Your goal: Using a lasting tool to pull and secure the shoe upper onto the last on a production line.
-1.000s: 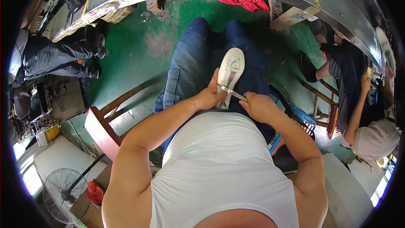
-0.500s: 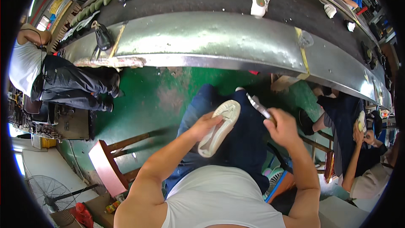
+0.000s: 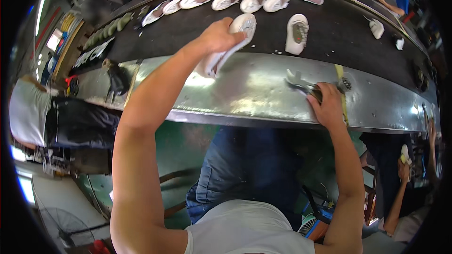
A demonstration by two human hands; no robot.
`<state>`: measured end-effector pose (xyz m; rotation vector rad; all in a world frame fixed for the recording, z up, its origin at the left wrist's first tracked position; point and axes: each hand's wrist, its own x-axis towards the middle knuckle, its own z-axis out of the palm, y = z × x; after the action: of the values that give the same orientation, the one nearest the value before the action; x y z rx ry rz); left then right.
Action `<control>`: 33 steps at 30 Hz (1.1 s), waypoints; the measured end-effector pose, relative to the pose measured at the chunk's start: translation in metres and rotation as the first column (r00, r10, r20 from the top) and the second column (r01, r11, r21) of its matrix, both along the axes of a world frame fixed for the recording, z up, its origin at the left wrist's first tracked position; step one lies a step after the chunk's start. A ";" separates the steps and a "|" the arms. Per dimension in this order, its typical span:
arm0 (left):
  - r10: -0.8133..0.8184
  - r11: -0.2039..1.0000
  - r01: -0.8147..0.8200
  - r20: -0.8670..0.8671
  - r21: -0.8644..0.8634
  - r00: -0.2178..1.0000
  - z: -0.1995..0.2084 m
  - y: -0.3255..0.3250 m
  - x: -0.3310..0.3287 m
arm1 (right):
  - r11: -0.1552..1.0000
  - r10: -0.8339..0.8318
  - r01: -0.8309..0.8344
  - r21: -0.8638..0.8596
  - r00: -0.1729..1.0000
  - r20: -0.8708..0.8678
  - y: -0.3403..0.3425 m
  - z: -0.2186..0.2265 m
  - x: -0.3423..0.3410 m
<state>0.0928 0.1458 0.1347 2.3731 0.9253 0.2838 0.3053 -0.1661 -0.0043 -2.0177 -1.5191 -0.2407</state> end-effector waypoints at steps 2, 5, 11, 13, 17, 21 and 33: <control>-0.009 0.979 0.047 -0.186 0.198 0.983 0.000 0.021 0.045 | 1.000 -0.015 0.014 0.016 1.000 0.010 0.006 0.000 -0.001; 0.087 0.794 0.181 -0.403 0.581 0.911 -0.023 0.036 0.112 | 1.000 -0.021 0.021 0.023 1.000 -0.006 0.012 0.004 0.001; 0.035 0.659 0.542 -0.741 0.521 0.670 -0.091 0.032 0.175 | 1.000 0.009 -0.009 -0.003 1.000 -0.023 0.009 0.003 0.007; 0.047 0.582 0.633 -0.798 0.510 0.600 -0.087 0.029 0.170 | 1.000 0.002 -0.003 -0.015 1.000 -0.024 0.008 0.008 0.007; -0.354 0.664 0.405 -0.213 0.629 0.911 -0.079 0.054 0.128 | 1.000 0.007 -0.008 -0.020 0.999 -0.034 0.010 0.010 0.010; -0.240 0.762 -0.058 0.365 0.645 0.900 -0.088 0.117 0.067 | 0.999 -0.006 0.005 -0.038 1.000 -0.030 0.014 0.013 0.008; 0.704 0.648 -0.754 0.293 0.106 0.647 -0.157 0.346 -0.068 | 0.987 0.000 -0.004 -0.162 1.000 -0.025 0.019 0.007 0.006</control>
<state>0.0251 0.4914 -0.0222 1.9433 1.7946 1.0018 0.3109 -0.1473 0.0022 -2.1363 -1.5702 -0.0929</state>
